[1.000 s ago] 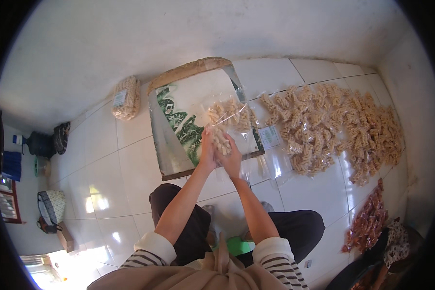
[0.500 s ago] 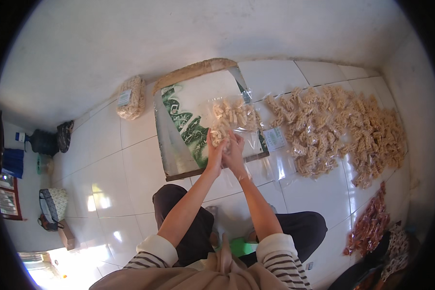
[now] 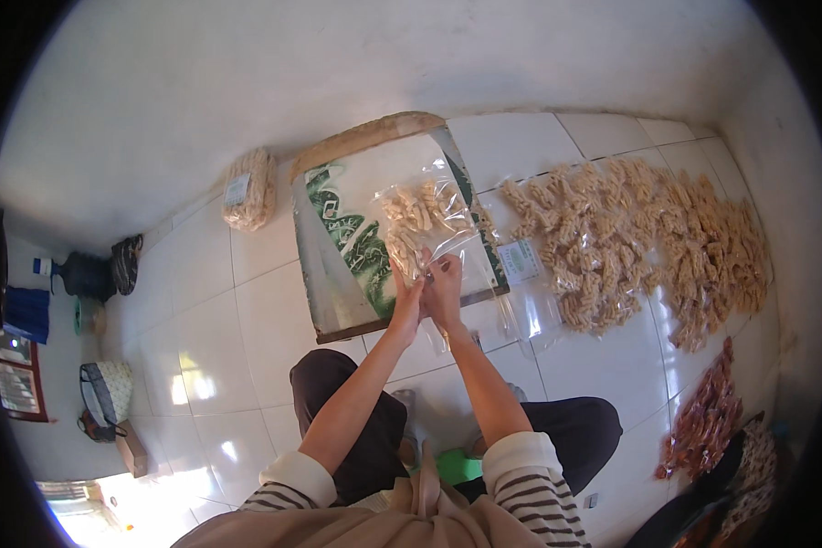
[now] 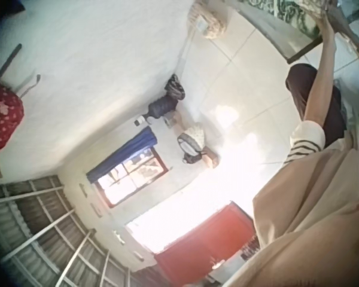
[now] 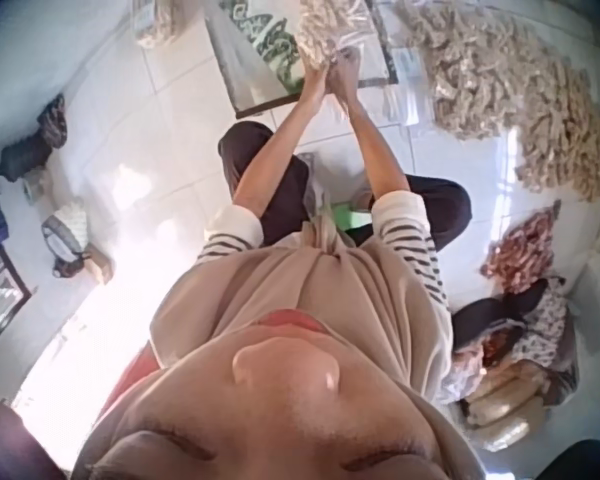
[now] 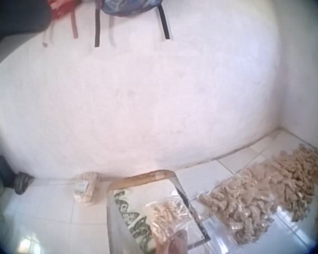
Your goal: The person fills small plastic bags with snack pieces by hand, then seals the bags by pressing the edges together and placing them on a flat surface.
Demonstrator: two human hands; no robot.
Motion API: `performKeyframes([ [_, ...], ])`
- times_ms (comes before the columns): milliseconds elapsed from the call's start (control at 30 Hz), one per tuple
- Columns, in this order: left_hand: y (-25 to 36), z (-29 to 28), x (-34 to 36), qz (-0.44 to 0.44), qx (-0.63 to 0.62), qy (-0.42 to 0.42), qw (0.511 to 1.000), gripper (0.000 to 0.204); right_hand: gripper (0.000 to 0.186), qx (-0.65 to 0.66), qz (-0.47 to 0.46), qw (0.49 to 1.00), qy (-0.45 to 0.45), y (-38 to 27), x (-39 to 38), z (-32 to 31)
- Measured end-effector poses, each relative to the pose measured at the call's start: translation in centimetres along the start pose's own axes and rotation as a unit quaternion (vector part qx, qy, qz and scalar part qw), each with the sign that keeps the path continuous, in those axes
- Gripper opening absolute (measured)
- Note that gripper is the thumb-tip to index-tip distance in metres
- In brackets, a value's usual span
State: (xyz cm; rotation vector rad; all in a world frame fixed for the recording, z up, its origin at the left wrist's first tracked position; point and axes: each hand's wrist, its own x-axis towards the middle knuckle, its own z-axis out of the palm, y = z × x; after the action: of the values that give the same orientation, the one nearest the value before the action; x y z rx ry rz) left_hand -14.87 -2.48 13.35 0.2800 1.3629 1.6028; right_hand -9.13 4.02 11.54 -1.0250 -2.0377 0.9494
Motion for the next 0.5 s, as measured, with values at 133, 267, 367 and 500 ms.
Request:
performKeyframes([
  [133, -0.1, -0.3, -0.6, 0.034, 0.047, 0.005, 0.998, 0.077, 0.060, 0.062, 0.031, 0.998, 0.003, -0.7, -0.6, 0.6],
  [267, 1.9, -0.3, -2.4, -0.039, 0.237, 0.032, 0.970, 0.070, 0.059, 0.087, 0.050, 0.995, 0.023, -1.0, -2.5, 0.1],
  [367, 2.5, -0.3, -1.8, 0.092, 0.432, 0.131, 0.888, 0.064, 0.059, 0.079, 0.067, 0.994, 0.020, -1.3, -3.1, -0.1],
  [500, 5.3, 1.9, 1.3, 0.328, 0.558, 0.121, 0.752, 0.057, 0.064, 0.050, 0.041, 0.998, 0.021, 0.2, -3.3, 0.0],
])
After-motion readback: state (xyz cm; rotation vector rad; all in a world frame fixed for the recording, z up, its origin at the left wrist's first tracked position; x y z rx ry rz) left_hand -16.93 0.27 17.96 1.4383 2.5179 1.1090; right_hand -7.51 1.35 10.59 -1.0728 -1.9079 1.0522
